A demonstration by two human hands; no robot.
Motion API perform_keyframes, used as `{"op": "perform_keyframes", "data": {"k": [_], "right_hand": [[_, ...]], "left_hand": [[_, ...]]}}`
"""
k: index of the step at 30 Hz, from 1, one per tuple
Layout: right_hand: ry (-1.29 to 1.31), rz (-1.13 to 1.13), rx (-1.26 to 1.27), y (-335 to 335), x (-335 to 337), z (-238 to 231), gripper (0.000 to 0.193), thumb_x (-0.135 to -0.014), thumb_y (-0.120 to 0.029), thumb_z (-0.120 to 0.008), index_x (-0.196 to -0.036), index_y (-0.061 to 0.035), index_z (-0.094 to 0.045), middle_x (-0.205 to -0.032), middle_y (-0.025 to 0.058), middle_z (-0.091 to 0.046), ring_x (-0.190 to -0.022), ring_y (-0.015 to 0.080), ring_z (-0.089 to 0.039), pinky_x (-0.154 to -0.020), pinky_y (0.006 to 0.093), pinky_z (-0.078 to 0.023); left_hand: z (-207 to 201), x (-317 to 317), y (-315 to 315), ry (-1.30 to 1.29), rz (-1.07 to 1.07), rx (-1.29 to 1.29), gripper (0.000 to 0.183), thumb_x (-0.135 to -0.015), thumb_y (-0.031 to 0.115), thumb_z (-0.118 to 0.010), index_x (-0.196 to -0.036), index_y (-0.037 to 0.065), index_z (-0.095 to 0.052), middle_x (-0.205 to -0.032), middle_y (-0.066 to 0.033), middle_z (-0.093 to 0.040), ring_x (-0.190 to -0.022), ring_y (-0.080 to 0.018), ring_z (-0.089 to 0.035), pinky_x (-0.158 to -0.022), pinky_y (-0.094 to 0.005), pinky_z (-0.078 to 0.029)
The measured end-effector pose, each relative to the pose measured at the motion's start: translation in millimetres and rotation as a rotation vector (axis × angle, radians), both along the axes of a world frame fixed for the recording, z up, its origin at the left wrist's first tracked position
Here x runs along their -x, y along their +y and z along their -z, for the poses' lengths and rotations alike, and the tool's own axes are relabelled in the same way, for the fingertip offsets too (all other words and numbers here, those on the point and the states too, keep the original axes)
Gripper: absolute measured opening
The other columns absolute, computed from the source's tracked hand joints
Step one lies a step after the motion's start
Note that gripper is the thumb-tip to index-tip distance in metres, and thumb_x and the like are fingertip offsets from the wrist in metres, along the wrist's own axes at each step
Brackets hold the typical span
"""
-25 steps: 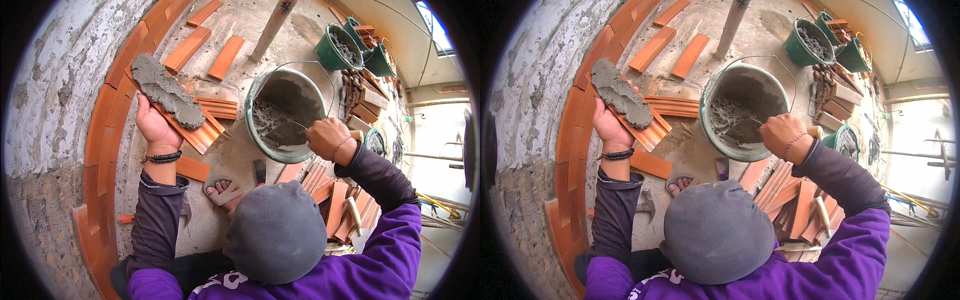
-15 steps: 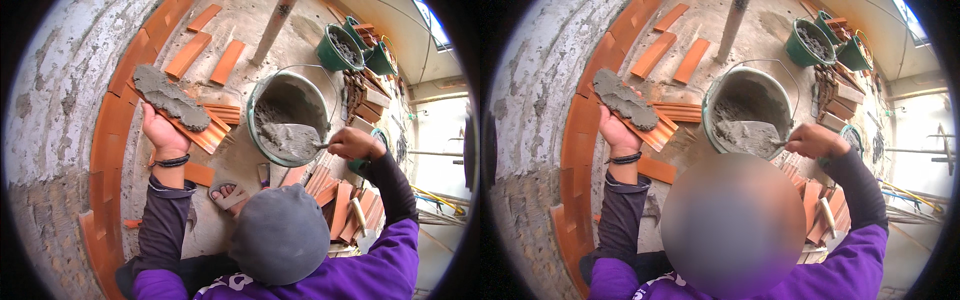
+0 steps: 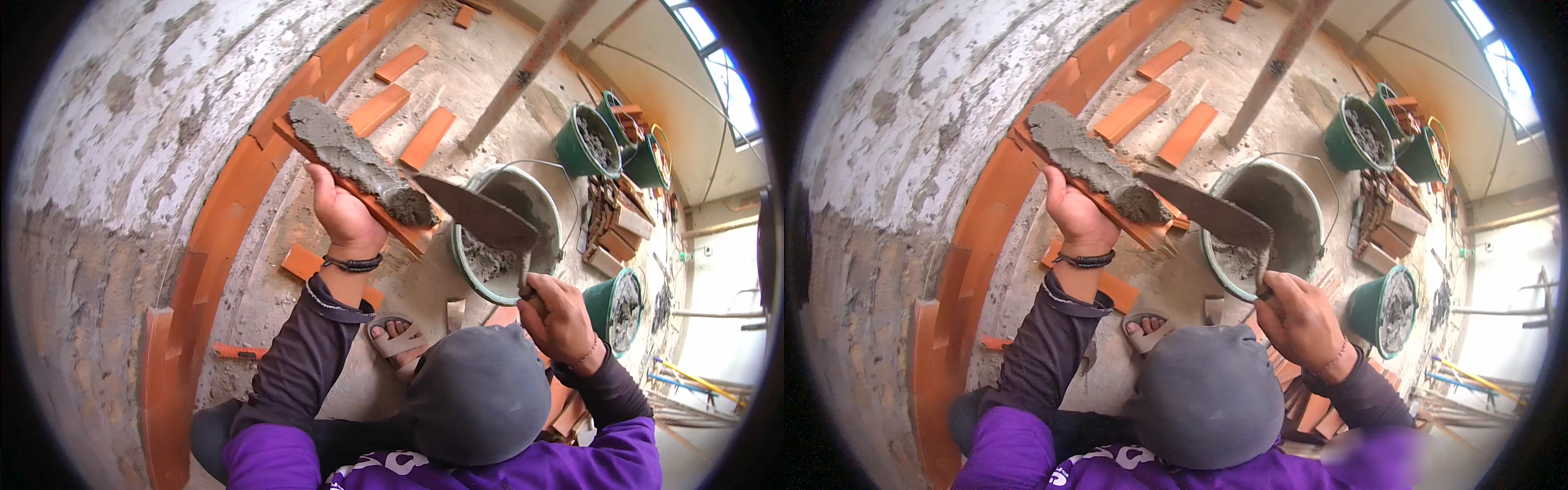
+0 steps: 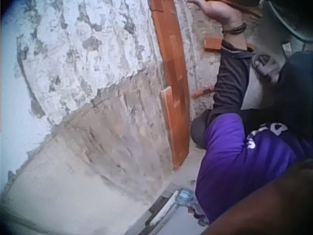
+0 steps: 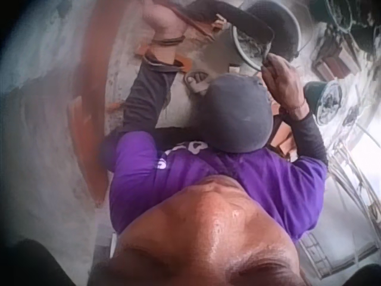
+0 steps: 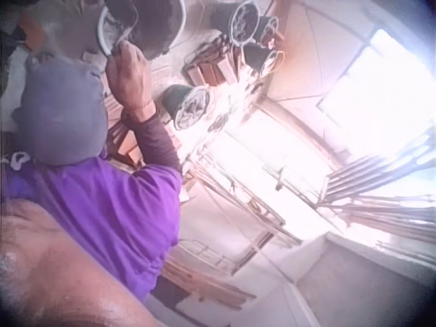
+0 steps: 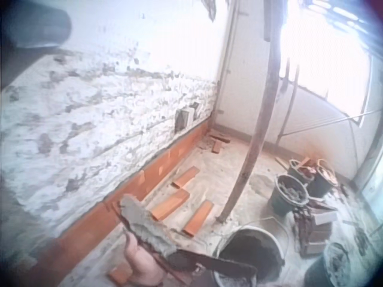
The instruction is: The person is laying terracotta tiles on a curved section of a wall. They scoop mortar from a bucket with a trowel, apply it to the tiles, and press them into place. They use a hammer to tap the tiles securely.
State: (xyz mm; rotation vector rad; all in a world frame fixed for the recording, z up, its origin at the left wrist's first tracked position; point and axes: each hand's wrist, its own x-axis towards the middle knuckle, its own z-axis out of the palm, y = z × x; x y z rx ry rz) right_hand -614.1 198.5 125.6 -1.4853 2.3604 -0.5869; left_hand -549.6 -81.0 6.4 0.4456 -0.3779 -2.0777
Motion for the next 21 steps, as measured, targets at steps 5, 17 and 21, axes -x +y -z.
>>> {"op": "perform_keyframes", "data": {"k": [5, 17, 21], "right_hand": [[-0.298, 0.147, -0.120, -10, 7, -35, 0.025, -0.081, -0.006, -0.061, -0.103, 0.0058, -0.060, -0.073, 0.0168, -0.060, -0.069, 0.0335, -0.064, -0.064, 0.0380, -0.049], [-0.188, -0.108, -0.468, -42, 23, -69, 0.020, -0.091, -0.015, -0.055, -0.089, 0.0032, -0.062, -0.070, 0.0241, -0.060, -0.069, 0.0425, -0.061, -0.065, 0.0460, -0.048], [-0.291, -0.041, -0.487, -36, 39, -77, 0.019, -0.090, -0.014, -0.055, -0.092, 0.0026, -0.063, -0.066, 0.0212, -0.059, -0.064, 0.0386, -0.061, -0.062, 0.0432, -0.048]], "left_hand": [[-10, -8, -11, 0.054, 0.055, -0.004, 0.057, -0.105, 0.049, -0.025, -0.128, 0.003, -0.050, -0.113, -0.0154, -0.062, -0.099, -0.0308, -0.061, -0.088, -0.0466, -0.050], [-9, -12, -21, 0.114, 0.161, -0.024, 0.057, -0.105, 0.052, -0.028, -0.125, 0.004, -0.052, -0.111, -0.0141, -0.063, -0.094, -0.0301, -0.063, -0.084, -0.0462, -0.053], [-11, -15, -27, 0.134, 0.234, -0.035, 0.056, -0.104, 0.052, -0.029, -0.123, 0.004, -0.053, -0.109, -0.0146, -0.063, -0.094, -0.0306, -0.063, -0.083, -0.0462, -0.053]]}}
